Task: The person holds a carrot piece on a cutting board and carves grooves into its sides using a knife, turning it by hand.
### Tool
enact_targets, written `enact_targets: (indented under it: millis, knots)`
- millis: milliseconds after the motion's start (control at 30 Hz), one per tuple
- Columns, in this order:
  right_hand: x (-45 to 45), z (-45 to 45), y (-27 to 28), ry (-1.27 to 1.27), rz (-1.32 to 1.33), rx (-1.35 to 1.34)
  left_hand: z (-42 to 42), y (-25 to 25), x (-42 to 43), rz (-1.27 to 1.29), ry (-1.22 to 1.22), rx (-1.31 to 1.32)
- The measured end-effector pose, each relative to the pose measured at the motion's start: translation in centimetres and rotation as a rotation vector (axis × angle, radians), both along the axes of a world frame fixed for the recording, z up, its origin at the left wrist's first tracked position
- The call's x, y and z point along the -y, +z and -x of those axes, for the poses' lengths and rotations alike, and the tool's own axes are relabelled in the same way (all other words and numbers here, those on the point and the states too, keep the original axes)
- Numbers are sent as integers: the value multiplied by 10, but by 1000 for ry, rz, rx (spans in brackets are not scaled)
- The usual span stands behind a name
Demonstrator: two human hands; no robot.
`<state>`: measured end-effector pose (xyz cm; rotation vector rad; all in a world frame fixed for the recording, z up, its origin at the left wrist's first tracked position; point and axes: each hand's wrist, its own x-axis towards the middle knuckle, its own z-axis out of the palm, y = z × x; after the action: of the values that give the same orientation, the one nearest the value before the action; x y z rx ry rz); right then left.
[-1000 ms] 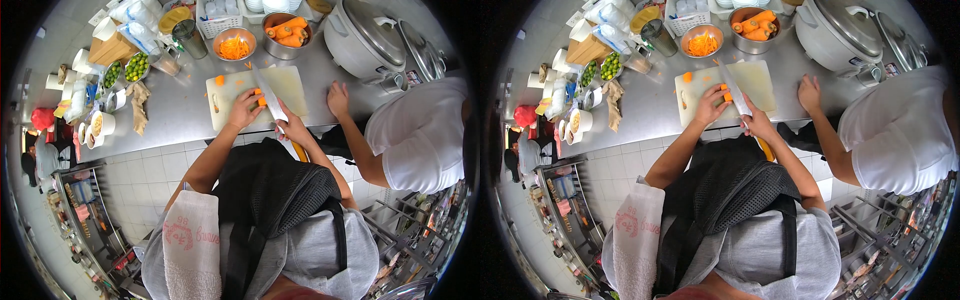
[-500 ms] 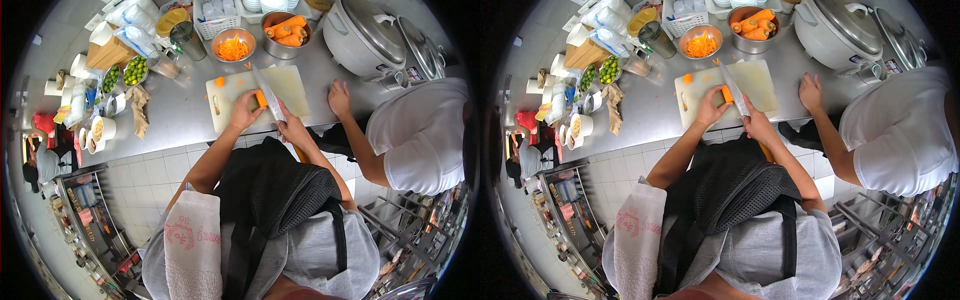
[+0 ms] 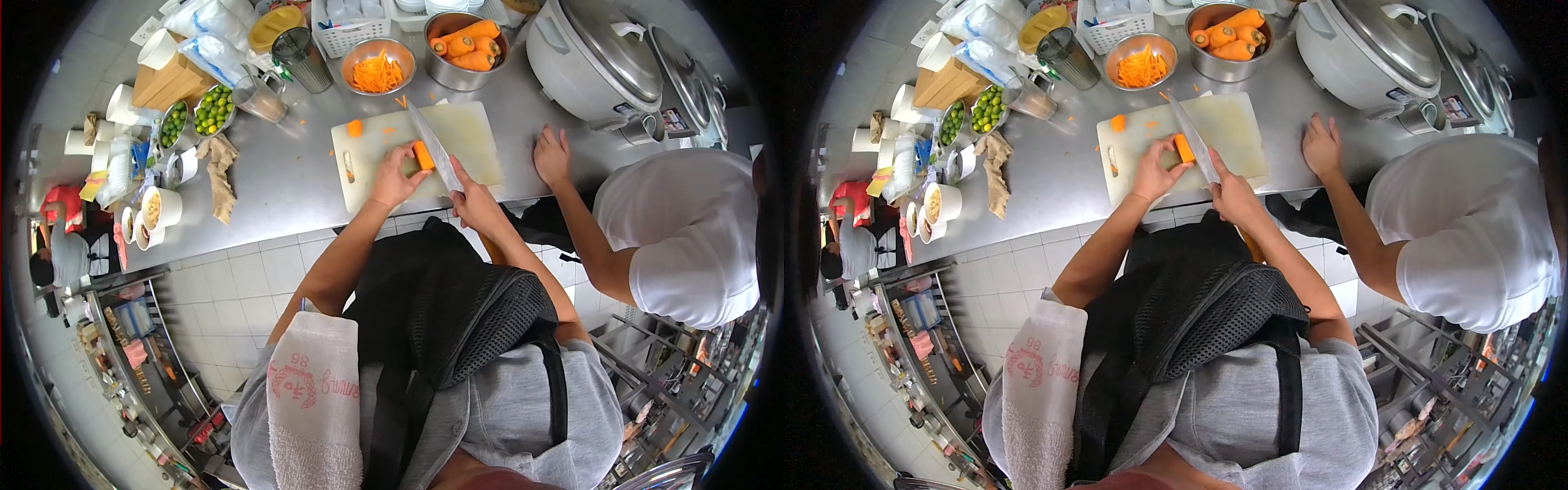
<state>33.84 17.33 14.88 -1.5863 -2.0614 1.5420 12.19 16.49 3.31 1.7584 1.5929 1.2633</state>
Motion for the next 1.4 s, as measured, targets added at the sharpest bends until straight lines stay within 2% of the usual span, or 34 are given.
enact_targets:
  millis: [267,867,967,1033,1067,1133,1200,1267,1400]
  knots:
    - [5,0,-14,-7,-42,-15,-1,-4,-2,-19,-9,60]
    - [-1,2,-7,40,-71,-36,2,-11,-2,-14,-5,-20]
    - [-12,-7,1,64,14,-41,0,-9,-4,-56,-2,-20]
    - [-21,-17,-11,-5,117,-318,-1,-8,-4,-68,15,-1]
    - [-22,-23,-12,-3,102,-324,0,-8,-5,-84,14,-8]
    - [-13,-33,-5,-165,85,-402,-3,4,-3,-15,53,-83]
    - [-7,-51,-16,-192,92,-433,-7,25,1,-48,68,-101]
    - [2,-70,-28,-175,75,-374,-8,49,4,215,81,-341]
    - [25,-89,-43,-208,107,-350,23,12,-8,34,-44,-489]
